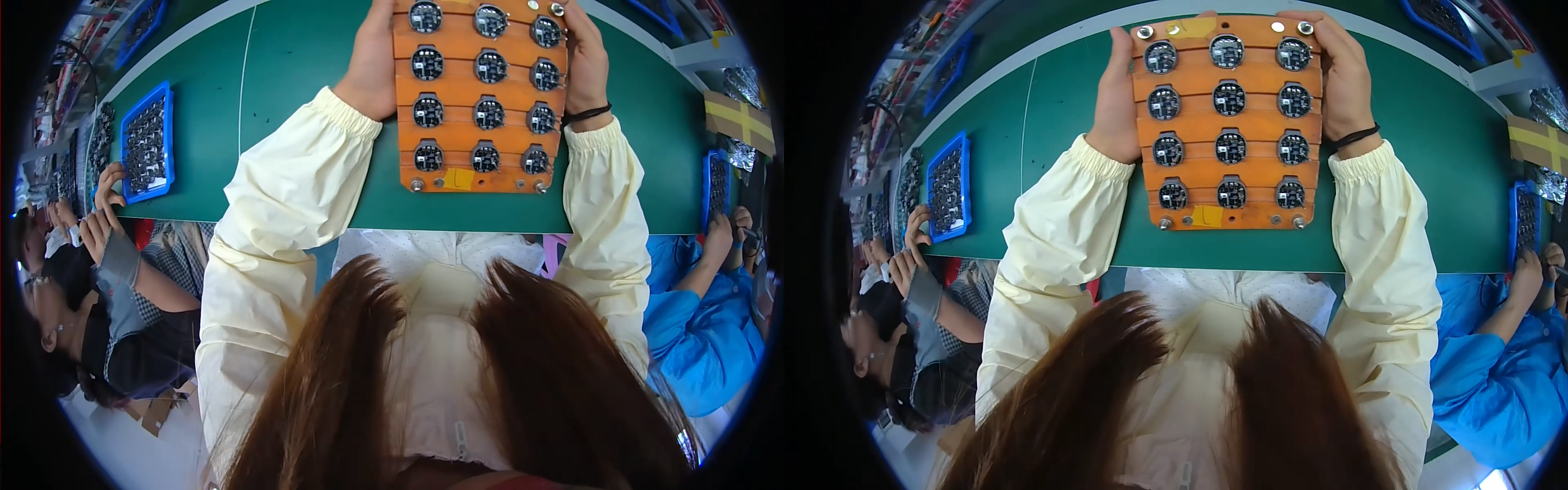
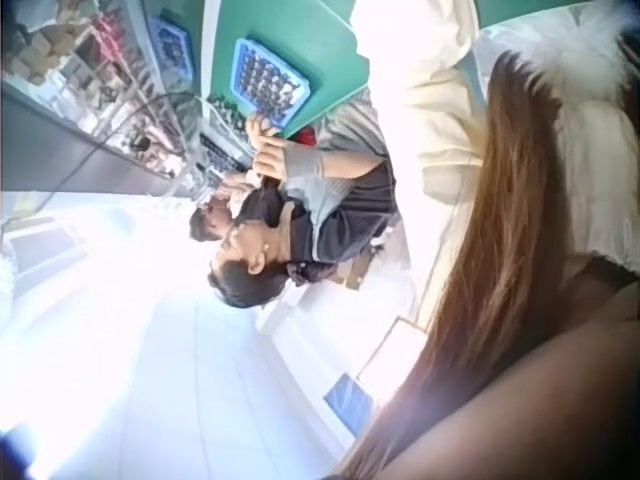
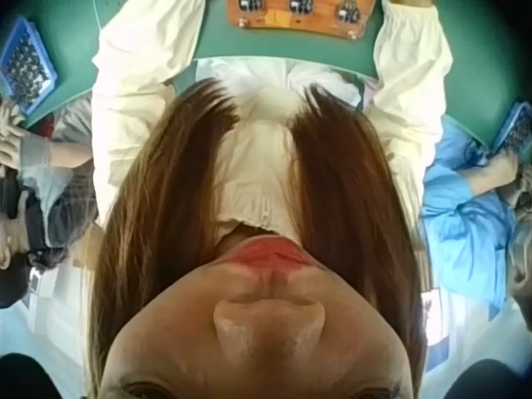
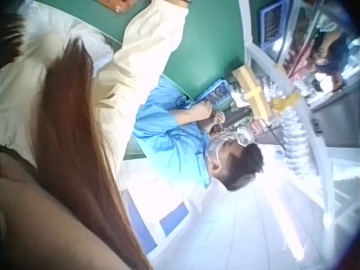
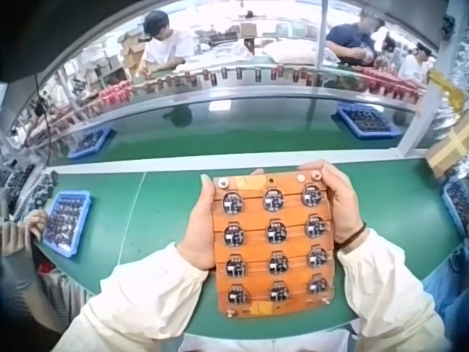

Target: The person sorts small electronic components by hand, taking them from a blue tray and placing them into an orange jig.

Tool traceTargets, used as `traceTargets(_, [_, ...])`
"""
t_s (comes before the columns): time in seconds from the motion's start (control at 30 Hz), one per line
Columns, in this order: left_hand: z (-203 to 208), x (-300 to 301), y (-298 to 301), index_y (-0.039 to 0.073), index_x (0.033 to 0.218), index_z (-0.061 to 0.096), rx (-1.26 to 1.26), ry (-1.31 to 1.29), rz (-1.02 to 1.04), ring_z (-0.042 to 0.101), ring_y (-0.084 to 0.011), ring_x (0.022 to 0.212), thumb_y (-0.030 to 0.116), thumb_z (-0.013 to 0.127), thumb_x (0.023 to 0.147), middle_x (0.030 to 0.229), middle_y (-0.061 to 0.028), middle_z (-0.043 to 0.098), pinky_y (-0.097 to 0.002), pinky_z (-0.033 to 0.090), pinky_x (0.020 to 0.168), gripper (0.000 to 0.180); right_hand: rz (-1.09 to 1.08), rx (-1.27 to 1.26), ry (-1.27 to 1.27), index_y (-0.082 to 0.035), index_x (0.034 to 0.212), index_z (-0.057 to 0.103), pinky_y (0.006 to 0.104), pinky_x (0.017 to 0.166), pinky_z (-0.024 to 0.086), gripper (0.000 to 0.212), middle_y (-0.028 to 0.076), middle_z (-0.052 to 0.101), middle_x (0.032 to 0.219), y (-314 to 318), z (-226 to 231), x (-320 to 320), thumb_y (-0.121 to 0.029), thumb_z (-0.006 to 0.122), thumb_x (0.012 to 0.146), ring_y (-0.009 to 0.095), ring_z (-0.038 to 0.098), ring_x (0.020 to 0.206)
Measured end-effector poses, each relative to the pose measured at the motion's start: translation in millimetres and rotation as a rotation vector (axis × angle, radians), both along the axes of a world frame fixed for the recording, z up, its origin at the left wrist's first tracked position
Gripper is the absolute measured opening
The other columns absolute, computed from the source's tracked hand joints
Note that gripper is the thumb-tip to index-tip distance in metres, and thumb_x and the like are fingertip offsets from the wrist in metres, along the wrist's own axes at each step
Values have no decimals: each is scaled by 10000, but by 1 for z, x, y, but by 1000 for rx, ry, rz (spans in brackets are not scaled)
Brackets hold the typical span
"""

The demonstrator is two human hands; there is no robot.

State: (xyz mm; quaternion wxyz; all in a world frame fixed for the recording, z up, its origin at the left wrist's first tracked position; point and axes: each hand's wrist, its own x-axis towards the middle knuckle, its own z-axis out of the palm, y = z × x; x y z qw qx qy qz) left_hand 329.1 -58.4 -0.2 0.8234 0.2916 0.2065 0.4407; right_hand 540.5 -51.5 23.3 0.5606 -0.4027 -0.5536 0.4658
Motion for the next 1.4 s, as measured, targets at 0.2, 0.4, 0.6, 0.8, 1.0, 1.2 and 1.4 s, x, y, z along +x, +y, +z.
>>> traceTargets(0.2, [2,-1,5,49,1354,338,85,-126,-45,453,-261,1188,579,156,917,1339,-112,420,-392,417,969,710,90,65,39,20,987,599,217,711,488,316,49,622,923,16,-7,10,-188,366,936,96,593,788])
traceTargets(0.4, [1,-2,9,48,1342,347,157,-128,-42,456,-252,1190,536,155,936,1329,-112,430,-390,419,974,664,96,-51,120,32,933,609,210,666,494,287,46,629,855,16,8,10,-194,433,915,97,595,722])
traceTargets(0.6, [-4,-2,12,47,1335,354,176,-76,-57,472,-252,1178,527,163,940,1315,-119,442,-383,437,961,651,310,-90,140,40,912,593,217,649,499,294,64,629,872,31,2,24,-218,451,910,98,599,732])
traceTargets(0.8, [-8,1,21,36,1301,389,206,-42,-30,497,-231,1151,530,188,938,1276,-126,475,-368,454,943,646,657,-256,53,30,1074,516,272,776,515,330,96,620,988,47,15,25,-246,421,918,138,613,897])
traceTargets(1.0, [-9,9,32,20,1196,462,179,-131,-84,551,-202,1064,487,279,946,1187,-111,543,-337,460,909,560,639,-260,-88,60,1108,523,329,827,513,381,155,609,1040,43,33,28,-226,511,856,216,614,950])
traceTargets(1.2, [-14,-8,23,5,1188,473,119,-34,-51,579,-175,1010,450,289,959,1153,-117,564,-314,486,858,533,731,-294,-71,37,1293,412,262,771,500,561,129,617,1046,38,32,11,-156,621,810,136,617,903])
traceTargets(1.4, [1,-38,50,-52,1206,482,567,314,474,461,-242,1158,485,245,958,1215,-147,515,-357,303,1032,637,421,-318,96,-24,1393,226,205,538,509,671,53,626,803,3,27,7,-73,576,823,93,637,674])
